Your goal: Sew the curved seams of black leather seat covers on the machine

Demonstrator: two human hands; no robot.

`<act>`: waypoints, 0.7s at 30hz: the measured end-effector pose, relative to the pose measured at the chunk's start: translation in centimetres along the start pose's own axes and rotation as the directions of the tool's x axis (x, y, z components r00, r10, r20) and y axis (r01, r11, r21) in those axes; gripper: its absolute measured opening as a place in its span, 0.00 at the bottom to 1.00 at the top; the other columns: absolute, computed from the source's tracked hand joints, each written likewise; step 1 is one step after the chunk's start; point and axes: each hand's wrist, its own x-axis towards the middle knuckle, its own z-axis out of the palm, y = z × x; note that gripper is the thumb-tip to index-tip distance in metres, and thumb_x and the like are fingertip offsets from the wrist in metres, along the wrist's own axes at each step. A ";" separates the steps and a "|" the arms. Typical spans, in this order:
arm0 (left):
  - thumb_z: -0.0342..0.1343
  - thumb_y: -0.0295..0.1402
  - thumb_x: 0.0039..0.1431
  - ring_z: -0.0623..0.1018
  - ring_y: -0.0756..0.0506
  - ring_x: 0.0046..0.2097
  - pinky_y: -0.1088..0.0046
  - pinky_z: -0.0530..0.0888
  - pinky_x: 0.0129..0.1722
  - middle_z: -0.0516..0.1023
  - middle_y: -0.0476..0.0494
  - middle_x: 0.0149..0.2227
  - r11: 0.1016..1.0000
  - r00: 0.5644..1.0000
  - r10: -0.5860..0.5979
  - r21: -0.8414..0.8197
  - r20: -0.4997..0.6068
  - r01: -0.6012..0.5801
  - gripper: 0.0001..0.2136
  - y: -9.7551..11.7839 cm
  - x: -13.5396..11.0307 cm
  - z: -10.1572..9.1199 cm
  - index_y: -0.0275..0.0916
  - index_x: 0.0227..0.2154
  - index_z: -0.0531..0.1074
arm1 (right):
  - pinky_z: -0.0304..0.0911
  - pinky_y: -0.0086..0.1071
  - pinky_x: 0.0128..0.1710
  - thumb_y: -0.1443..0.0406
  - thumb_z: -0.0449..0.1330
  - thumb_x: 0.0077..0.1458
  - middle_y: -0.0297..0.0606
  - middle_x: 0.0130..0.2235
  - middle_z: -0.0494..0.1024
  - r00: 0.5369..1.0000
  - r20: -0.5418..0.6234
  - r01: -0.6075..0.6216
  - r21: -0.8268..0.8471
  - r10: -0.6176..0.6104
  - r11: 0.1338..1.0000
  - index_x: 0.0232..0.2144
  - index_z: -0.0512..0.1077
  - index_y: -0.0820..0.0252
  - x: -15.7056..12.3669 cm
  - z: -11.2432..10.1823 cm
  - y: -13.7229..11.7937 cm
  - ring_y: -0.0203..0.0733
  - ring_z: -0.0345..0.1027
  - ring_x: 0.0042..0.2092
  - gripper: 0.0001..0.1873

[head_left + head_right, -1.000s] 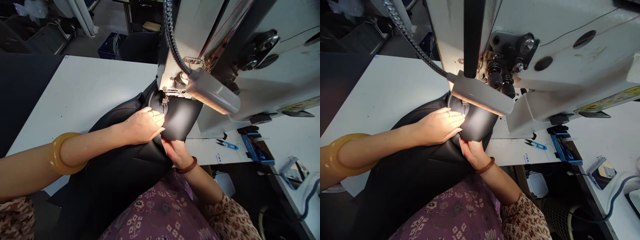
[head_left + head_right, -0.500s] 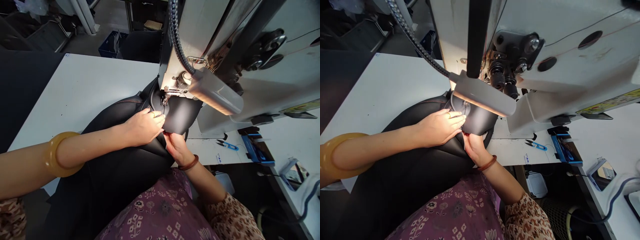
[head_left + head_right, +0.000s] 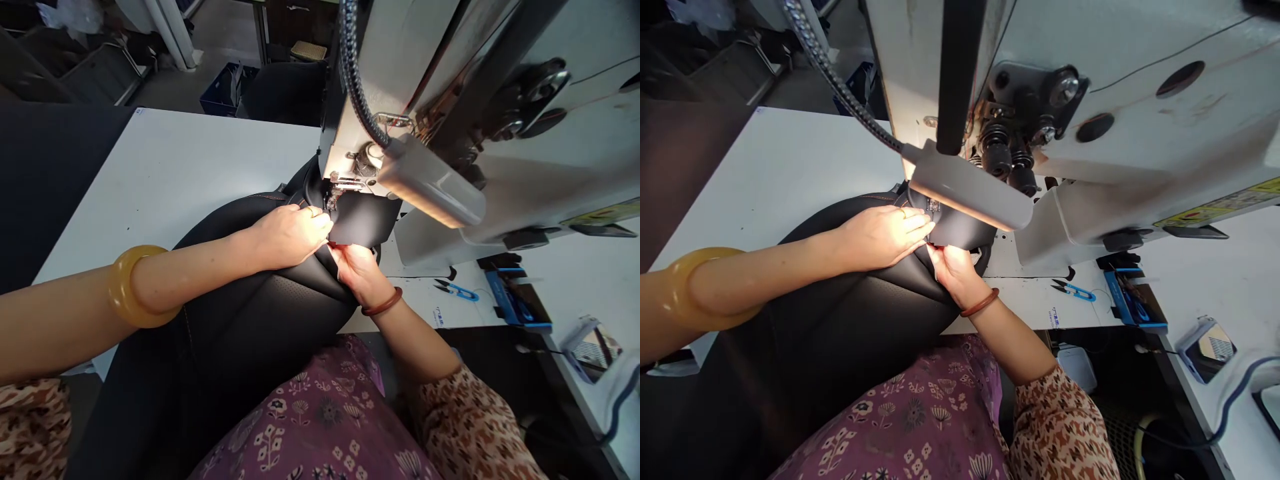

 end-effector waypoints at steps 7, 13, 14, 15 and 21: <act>0.44 0.44 0.63 0.66 0.25 0.57 0.52 0.73 0.42 0.66 0.21 0.54 0.983 0.981 -0.185 0.028 0.067 0.183 0.22 3.9 -1.6 -1.1 0.33 0.50 0.70 | 0.63 0.37 0.42 0.60 0.54 0.54 0.39 0.37 0.77 0.961 0.227 0.267 -0.627 -0.156 0.732 0.35 0.72 0.57 -4.9 -4.3 -0.5 0.42 0.68 0.40 0.10; 0.47 0.50 0.59 0.58 0.22 0.61 0.52 0.75 0.39 0.57 0.21 0.61 0.935 0.928 -0.343 -0.044 0.148 0.353 0.26 5.5 -0.6 -0.4 0.33 0.49 0.71 | 0.45 0.35 0.29 0.65 0.46 0.62 0.38 0.28 0.74 0.660 0.622 0.555 -0.781 -0.421 -0.285 0.33 0.73 0.56 -4.8 -6.6 -2.6 0.37 0.60 0.29 0.15; 0.47 0.50 0.59 0.57 0.22 0.61 0.53 0.75 0.41 0.56 0.21 0.61 0.930 0.925 -0.353 -0.058 0.145 0.364 0.26 5.4 -0.6 -0.3 0.32 0.46 0.72 | 0.43 0.36 0.29 0.65 0.46 0.62 0.37 0.28 0.74 0.612 0.673 0.550 -0.739 -0.415 -0.389 0.33 0.73 0.57 -4.1 -6.5 -2.6 0.37 0.59 0.29 0.15; 0.47 0.50 0.59 0.57 0.22 0.61 0.53 0.75 0.43 0.56 0.22 0.61 0.928 0.925 -0.354 -0.074 0.136 0.366 0.26 5.3 -0.6 -0.2 0.31 0.44 0.74 | 0.42 0.36 0.29 0.66 0.46 0.62 0.37 0.29 0.74 0.568 0.714 0.540 -0.699 -0.409 -0.469 0.34 0.72 0.57 -3.4 -6.3 -2.4 0.38 0.59 0.30 0.15; 0.46 0.48 0.61 0.63 0.30 0.60 0.59 0.75 0.46 0.62 0.25 0.58 0.945 0.955 -0.290 -0.143 0.054 0.295 0.22 3.8 -1.2 -0.1 0.34 0.39 0.77 | 0.48 0.34 0.34 0.70 0.50 0.59 0.34 0.33 0.76 0.349 0.798 0.528 -0.600 -0.491 -0.601 0.31 0.69 0.61 -0.5 -5.2 -1.1 0.37 0.64 0.38 0.08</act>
